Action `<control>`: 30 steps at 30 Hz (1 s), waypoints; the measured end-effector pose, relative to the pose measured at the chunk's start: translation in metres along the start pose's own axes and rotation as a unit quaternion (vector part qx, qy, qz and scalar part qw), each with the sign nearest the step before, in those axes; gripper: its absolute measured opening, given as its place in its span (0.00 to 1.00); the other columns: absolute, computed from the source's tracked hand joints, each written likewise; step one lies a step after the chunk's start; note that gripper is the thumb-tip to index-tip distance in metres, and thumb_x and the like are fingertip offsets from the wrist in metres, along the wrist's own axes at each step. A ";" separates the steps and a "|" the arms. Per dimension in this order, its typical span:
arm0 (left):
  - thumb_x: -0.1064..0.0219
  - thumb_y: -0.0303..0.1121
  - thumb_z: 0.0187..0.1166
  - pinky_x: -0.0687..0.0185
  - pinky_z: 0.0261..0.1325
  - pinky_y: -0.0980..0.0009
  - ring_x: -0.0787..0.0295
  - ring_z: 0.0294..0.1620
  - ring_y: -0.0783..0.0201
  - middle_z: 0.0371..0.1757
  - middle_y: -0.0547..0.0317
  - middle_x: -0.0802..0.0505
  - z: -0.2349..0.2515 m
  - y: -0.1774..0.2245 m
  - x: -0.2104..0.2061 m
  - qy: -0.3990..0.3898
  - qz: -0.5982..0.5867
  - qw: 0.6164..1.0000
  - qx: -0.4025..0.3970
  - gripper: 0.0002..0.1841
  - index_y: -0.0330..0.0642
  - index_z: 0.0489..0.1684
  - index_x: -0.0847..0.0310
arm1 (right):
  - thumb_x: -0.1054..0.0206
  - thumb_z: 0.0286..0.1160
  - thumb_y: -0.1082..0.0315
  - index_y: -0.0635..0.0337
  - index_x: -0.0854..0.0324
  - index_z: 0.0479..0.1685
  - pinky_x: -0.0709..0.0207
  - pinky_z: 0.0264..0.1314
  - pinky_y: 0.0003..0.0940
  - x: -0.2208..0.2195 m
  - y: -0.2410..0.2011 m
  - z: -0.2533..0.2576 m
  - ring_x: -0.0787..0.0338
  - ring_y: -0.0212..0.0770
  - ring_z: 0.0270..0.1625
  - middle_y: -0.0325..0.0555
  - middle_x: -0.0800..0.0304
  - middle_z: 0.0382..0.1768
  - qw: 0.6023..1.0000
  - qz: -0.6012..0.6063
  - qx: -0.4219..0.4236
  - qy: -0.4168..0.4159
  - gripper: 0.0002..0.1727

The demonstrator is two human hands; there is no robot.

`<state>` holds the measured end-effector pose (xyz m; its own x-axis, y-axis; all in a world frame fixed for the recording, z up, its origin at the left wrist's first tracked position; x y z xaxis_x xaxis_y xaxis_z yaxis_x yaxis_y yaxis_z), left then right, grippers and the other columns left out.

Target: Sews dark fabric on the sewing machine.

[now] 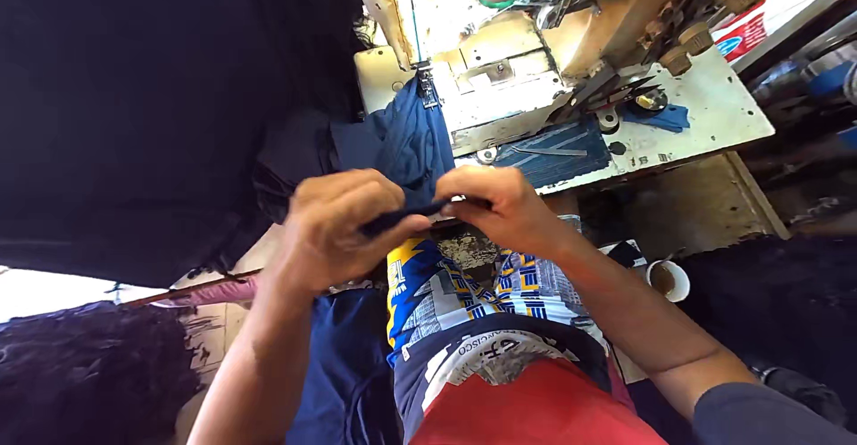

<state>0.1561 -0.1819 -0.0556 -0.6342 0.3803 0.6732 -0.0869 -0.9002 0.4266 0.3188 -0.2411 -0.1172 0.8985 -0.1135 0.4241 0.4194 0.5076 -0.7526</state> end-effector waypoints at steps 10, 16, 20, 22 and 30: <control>0.32 0.30 0.74 0.54 0.86 0.29 0.25 0.78 0.39 0.75 0.46 0.17 -0.018 -0.053 -0.063 0.008 0.300 0.954 0.006 0.09 0.48 0.48 0.11 | 0.30 0.80 0.72 0.66 0.11 0.50 0.10 0.52 0.28 -0.008 0.010 -0.054 0.08 0.33 0.51 0.46 0.08 0.53 0.992 -0.002 -0.064 0.108 0.07; 0.31 0.23 0.66 0.56 0.86 0.28 0.26 0.79 0.40 0.75 0.47 0.16 -0.010 -0.040 -0.052 -0.070 0.317 0.945 0.048 0.08 0.44 0.37 0.10 | 0.31 0.81 0.72 0.64 0.10 0.48 0.12 0.45 0.26 -0.004 0.017 -0.061 0.09 0.31 0.44 0.44 0.07 0.51 0.984 0.039 -0.100 0.143 0.07; 0.34 0.21 0.67 0.53 0.85 0.28 0.24 0.78 0.39 0.75 0.47 0.17 -0.003 -0.046 -0.047 -0.072 0.331 0.939 0.054 0.12 0.46 0.43 0.10 | 0.31 0.81 0.72 0.62 0.10 0.46 0.12 0.44 0.26 0.000 0.024 -0.056 0.09 0.31 0.44 0.42 0.07 0.49 0.979 0.040 -0.126 0.158 0.05; 0.36 0.22 0.72 0.51 0.85 0.29 0.24 0.78 0.40 0.75 0.48 0.16 0.003 -0.052 -0.044 -0.070 0.342 0.935 0.056 0.11 0.46 0.44 0.11 | 0.31 0.80 0.73 0.62 0.11 0.47 0.11 0.44 0.27 0.002 0.028 -0.049 0.09 0.31 0.43 0.42 0.07 0.48 0.978 0.040 -0.129 0.161 0.05; 0.41 0.24 0.80 0.42 0.82 0.35 0.21 0.74 0.41 0.70 0.49 0.13 0.032 -0.087 -0.028 -0.053 0.360 0.931 0.043 0.10 0.43 0.46 0.13 | 0.32 0.81 0.71 0.61 0.11 0.47 0.17 0.34 0.26 0.007 0.047 -0.013 0.13 0.30 0.34 0.42 0.08 0.43 0.973 0.024 -0.132 0.189 0.06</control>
<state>0.2064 -0.1073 -0.0926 -0.4249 -0.2910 0.8572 0.3958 -0.9113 -0.1132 0.3466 -0.2287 -0.1563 0.8808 -0.4258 0.2071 0.3490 0.2881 -0.8918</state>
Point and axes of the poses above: each hand's wrist, its own z-axis towards the middle knuckle, its own x-axis out of the back of the hand, y = z × x, the point moved 8 cm from there along z, towards the middle knuckle
